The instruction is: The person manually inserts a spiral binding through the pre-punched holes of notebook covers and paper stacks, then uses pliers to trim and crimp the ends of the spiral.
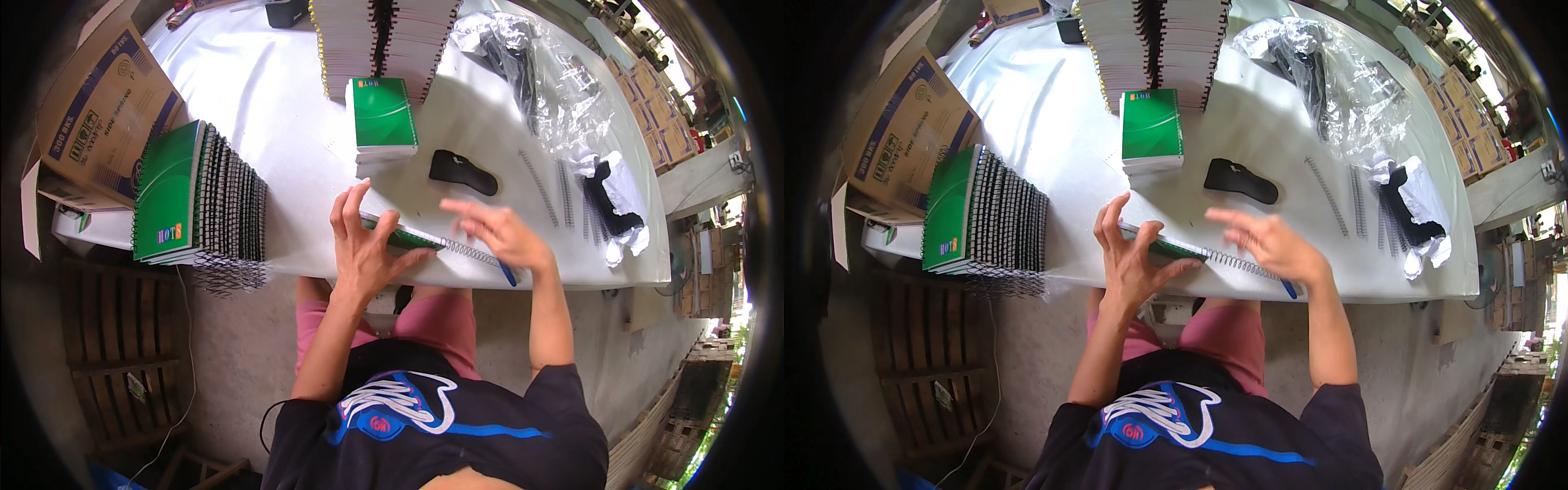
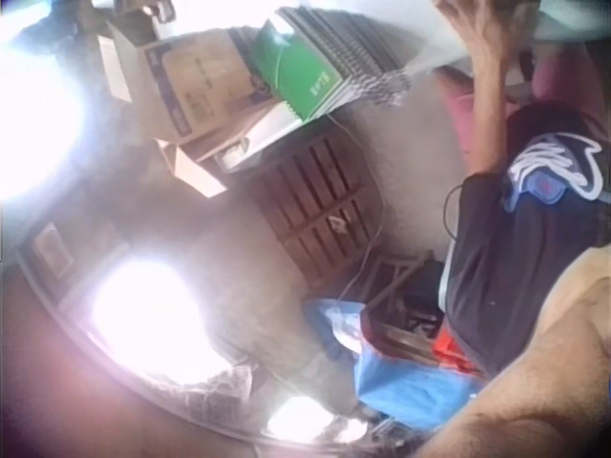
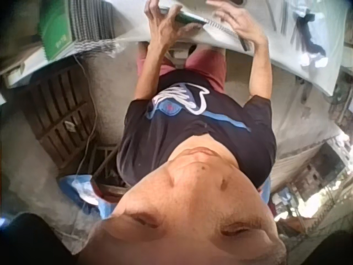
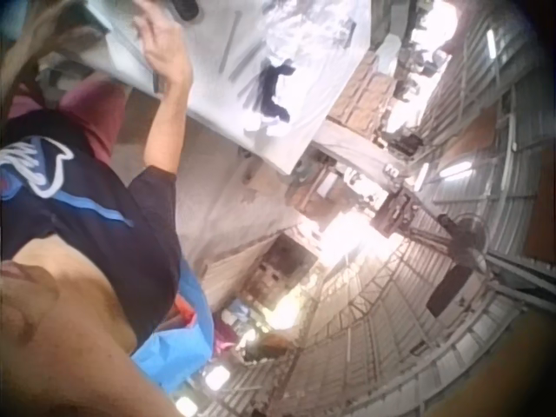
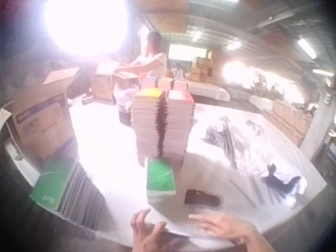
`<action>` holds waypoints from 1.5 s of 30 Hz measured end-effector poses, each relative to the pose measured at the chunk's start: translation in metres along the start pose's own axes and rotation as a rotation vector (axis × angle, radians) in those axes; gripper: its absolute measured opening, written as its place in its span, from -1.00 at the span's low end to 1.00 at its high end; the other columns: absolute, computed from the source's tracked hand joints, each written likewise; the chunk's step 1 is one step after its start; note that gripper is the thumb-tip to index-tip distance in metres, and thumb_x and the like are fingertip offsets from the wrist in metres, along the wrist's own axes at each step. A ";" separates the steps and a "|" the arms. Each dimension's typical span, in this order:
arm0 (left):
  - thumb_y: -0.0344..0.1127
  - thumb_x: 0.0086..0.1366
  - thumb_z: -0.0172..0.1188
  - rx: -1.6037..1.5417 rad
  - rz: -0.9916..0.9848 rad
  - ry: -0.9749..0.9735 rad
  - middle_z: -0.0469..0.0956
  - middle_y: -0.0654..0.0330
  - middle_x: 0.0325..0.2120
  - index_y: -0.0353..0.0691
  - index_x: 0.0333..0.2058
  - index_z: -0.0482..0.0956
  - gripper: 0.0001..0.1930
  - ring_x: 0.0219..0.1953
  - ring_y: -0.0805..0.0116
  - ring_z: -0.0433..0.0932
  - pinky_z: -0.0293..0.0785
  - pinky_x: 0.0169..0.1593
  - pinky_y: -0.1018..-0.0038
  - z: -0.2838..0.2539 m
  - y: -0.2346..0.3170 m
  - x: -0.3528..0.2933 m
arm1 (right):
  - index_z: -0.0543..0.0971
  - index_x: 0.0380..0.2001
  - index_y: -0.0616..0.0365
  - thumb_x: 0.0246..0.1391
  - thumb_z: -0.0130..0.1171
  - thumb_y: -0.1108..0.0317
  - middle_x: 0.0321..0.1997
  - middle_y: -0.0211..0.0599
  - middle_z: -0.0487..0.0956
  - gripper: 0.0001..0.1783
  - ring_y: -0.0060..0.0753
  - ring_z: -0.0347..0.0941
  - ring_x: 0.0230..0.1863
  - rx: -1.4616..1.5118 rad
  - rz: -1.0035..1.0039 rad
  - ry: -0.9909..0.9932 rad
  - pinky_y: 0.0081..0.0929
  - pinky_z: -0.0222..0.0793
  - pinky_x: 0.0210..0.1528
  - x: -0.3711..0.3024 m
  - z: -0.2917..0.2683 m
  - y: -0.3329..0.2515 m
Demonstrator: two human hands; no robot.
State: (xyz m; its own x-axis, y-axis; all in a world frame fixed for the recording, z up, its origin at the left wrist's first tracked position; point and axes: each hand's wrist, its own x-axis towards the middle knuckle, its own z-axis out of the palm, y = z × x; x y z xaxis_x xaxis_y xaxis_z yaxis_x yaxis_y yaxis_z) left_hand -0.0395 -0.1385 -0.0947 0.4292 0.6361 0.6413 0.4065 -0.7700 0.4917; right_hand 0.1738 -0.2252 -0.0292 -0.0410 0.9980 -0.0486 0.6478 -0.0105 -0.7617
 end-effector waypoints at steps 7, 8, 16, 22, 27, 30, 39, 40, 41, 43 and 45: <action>0.00 -0.36 0.55 -0.233 -0.104 -0.061 0.05 -0.11 0.13 -0.21 -0.46 0.45 -0.43 0.16 -0.11 0.05 0.24 0.08 0.10 0.003 0.000 0.000 | 0.57 -0.08 0.10 -0.09 0.11 0.52 -0.24 -0.12 0.63 -0.59 -0.10 0.57 -0.34 -0.458 -0.007 0.372 -0.37 0.47 -0.18 0.030 -0.004 0.067; 0.00 -0.36 0.55 -0.239 -0.107 -0.064 0.05 -0.11 0.13 -0.21 -0.47 0.44 -0.43 0.16 -0.12 0.05 0.23 0.08 0.10 0.003 -0.001 0.000 | 0.60 -0.13 0.12 -0.11 0.10 0.55 -0.22 -0.11 0.63 -0.61 -0.14 0.58 -0.33 -0.333 0.100 0.351 -0.40 0.48 -0.16 0.028 -0.006 0.061; -0.07 -0.37 0.55 -0.275 -0.105 -0.094 0.10 -0.06 0.04 -0.21 -0.49 0.43 -0.46 0.10 -0.08 0.09 0.24 0.05 0.14 0.004 -0.004 -0.004 | 0.65 -0.34 0.31 -0.29 0.14 0.78 -0.18 0.01 0.61 -0.65 -0.13 0.57 -0.09 0.831 -0.210 0.078 -0.30 0.44 0.06 -0.007 0.036 0.036; -0.07 -0.40 0.55 -0.283 -0.072 -0.088 0.12 -0.06 0.02 -0.19 -0.48 0.46 -0.46 0.08 -0.03 0.11 0.26 -0.01 0.18 0.006 -0.010 -0.006 | 0.67 -0.44 0.29 -0.34 0.16 0.79 -0.25 0.00 0.63 -0.69 -0.17 0.58 -0.11 0.495 -0.046 0.191 -0.30 0.43 0.07 0.001 0.030 0.025; 0.08 -0.41 0.53 -0.337 -0.088 -0.084 0.17 -0.05 0.00 -0.15 -0.44 0.52 -0.42 0.00 -0.01 0.16 0.25 -0.01 0.20 0.005 -0.010 -0.001 | 0.67 -0.43 0.28 -0.31 0.15 0.77 -0.25 0.01 0.63 -0.70 -0.20 0.59 -0.13 0.325 -0.206 0.186 -0.36 0.44 0.05 0.009 0.030 0.009; 0.03 -0.47 0.58 -0.294 -0.025 -0.063 0.11 0.06 0.01 -0.13 -0.51 0.43 -0.40 -0.09 0.10 0.16 0.25 -0.05 0.24 0.007 -0.014 -0.002 | 0.68 -0.38 0.20 -0.29 0.17 0.75 -0.21 -0.08 0.63 -0.66 -0.25 0.58 -0.11 0.879 -0.486 0.218 -0.45 0.46 0.01 0.001 0.035 0.009; -0.01 -0.49 0.61 -0.511 -0.135 -0.043 0.00 0.02 -0.01 -0.11 -0.21 0.28 -0.16 -0.11 0.11 0.23 0.37 -0.11 0.26 0.011 -0.027 -0.002 | 0.67 -0.38 0.22 -0.25 0.18 0.71 -0.21 -0.04 0.63 -0.72 -0.24 0.60 -0.16 0.277 -0.233 0.194 -0.51 0.51 -0.13 0.018 0.041 0.000; -0.01 -0.50 0.61 -0.502 -0.100 -0.046 0.01 0.02 -0.03 -0.12 -0.20 0.27 -0.14 -0.08 0.10 0.22 0.37 -0.09 0.24 0.012 -0.027 -0.001 | 0.66 -0.39 0.26 -0.22 0.21 0.68 -0.21 -0.02 0.63 -0.77 -0.22 0.59 -0.15 0.290 -0.150 0.247 -0.46 0.52 -0.11 0.025 0.039 0.012; 0.00 -0.51 0.61 -0.492 -0.066 -0.050 0.03 0.02 -0.04 -0.13 -0.20 0.26 -0.12 -0.05 0.10 0.21 0.37 -0.07 0.23 0.013 -0.028 -0.001 | 0.66 -0.38 0.27 -0.22 0.21 0.68 -0.21 -0.02 0.63 -0.77 -0.20 0.59 -0.14 0.521 -0.267 0.278 -0.43 0.52 -0.09 0.019 0.040 0.016; 0.03 -0.55 0.62 -0.567 -0.171 -0.111 0.06 0.02 -0.10 -0.18 -0.15 0.14 0.01 0.04 0.04 0.14 0.33 0.01 0.16 0.017 -0.027 -0.003 | 0.66 -0.40 0.28 -0.23 0.22 0.66 -0.22 0.01 0.62 -0.78 -0.17 0.58 -0.13 0.757 -0.482 0.188 -0.39 0.52 -0.08 0.016 0.041 0.003; 0.04 -0.57 0.62 -0.602 -0.144 -0.048 0.06 0.01 -0.12 -0.20 -0.14 0.06 0.06 0.07 0.03 0.11 0.29 0.04 0.17 0.018 -0.031 -0.005 | 0.68 -0.34 0.15 -0.27 0.14 0.72 -0.19 -0.12 0.64 -0.63 -0.32 0.59 -0.11 0.306 -0.317 0.176 -0.51 0.49 -0.09 0.029 0.045 -0.003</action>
State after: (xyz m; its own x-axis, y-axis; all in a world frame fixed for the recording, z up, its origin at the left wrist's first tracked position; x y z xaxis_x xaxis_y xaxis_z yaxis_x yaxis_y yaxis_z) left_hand -0.0401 -0.1168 -0.1235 0.4451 0.7265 0.5235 -0.0569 -0.5605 0.8262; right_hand 0.1369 -0.1989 -0.0573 -0.0539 0.9501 0.3073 0.3695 0.3049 -0.8778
